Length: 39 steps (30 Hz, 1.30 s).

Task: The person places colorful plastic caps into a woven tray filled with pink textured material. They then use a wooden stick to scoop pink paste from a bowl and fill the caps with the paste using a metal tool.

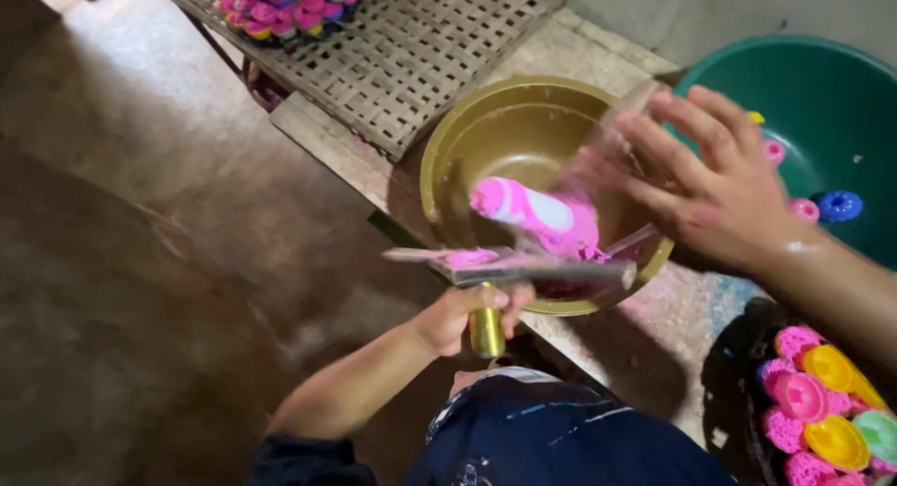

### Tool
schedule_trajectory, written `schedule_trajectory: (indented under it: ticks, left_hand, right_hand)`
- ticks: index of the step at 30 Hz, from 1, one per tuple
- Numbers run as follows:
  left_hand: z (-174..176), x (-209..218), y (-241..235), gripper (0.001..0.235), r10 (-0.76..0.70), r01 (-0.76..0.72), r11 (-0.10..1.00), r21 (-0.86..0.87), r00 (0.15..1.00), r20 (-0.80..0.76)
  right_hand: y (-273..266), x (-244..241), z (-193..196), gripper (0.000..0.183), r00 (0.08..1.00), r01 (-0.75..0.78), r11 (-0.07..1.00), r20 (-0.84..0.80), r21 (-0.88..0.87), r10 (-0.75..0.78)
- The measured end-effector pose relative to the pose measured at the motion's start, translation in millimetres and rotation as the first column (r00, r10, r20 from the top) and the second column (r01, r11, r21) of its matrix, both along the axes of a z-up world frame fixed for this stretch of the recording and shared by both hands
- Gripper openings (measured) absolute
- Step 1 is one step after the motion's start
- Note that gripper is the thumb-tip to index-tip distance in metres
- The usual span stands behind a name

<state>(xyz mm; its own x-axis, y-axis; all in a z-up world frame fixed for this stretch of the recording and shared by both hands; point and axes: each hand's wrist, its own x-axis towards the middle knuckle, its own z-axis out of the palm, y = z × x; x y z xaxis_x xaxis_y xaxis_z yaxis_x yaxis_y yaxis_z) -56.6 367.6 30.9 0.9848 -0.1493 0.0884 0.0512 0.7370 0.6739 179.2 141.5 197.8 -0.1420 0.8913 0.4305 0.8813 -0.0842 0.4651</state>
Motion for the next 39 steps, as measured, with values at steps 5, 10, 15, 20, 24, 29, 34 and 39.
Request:
schedule_trajectory:
  ticks: [5, 10, 15, 20, 24, 29, 34, 39]
  left_hand:
    - [-41.6, 28.4, 11.0, 0.021, 0.642, -0.644, 0.302, 0.703, 0.683, 0.349]
    - [-21.0, 58.0, -8.4, 0.024, 0.618, -0.769, -0.025, 0.639, 0.490, 0.614]
    - [-2.6, 67.0, -14.3, 0.029, 0.572, -0.749, -0.099, 0.655, 0.496, 0.653]
    - [-0.4, 64.1, -12.2, 0.034, 0.580, -0.724, -0.146, 0.674, 0.489, 0.651]
    - [3.7, 67.7, -14.4, 0.038, 0.589, -0.724, -0.180, 0.666, 0.463, 0.662]
    - [6.7, 67.8, -19.2, 0.043, 0.575, -0.710, -0.197, 0.676, 0.475, 0.666]
    - [0.1, 76.8, -14.9, 0.048, 0.578, -0.696, -0.230, 0.680, 0.464, 0.671]
    - [-4.7, 86.0, -1.5, 0.054, 0.547, -0.654, -0.260, 0.711, 0.507, 0.666]
  right_hand:
    - [18.4, -9.7, -110.7, 0.030, 0.837, 0.469, 0.633, 0.081, -0.616, -0.541]
    - [21.1, -10.5, -135.0, 0.014, 0.867, 0.289, 0.425, 0.046, -0.858, -0.497]
    - [13.0, -18.8, -85.3, 0.013, 0.784, 0.284, 0.507, -0.107, -0.814, -0.612]
    - [28.3, 10.5, -111.0, 0.028, 0.877, 0.216, 0.606, -0.120, -0.766, -0.465]
    - [5.3, 24.0, -164.0, 0.027, 0.819, 0.153, 0.593, -0.235, -0.790, -0.524]
    - [-4.8, 18.6, -194.9, 0.025, 0.703, 0.099, 0.459, -0.265, -0.883, -0.660]
    - [10.6, 15.4, -159.8, 0.034, 0.584, -0.075, 0.396, -0.362, -0.915, -0.726]
    - [-8.0, 17.2, -96.8, 0.035, 0.511, -0.046, 0.369, -0.339, -0.928, -0.790]
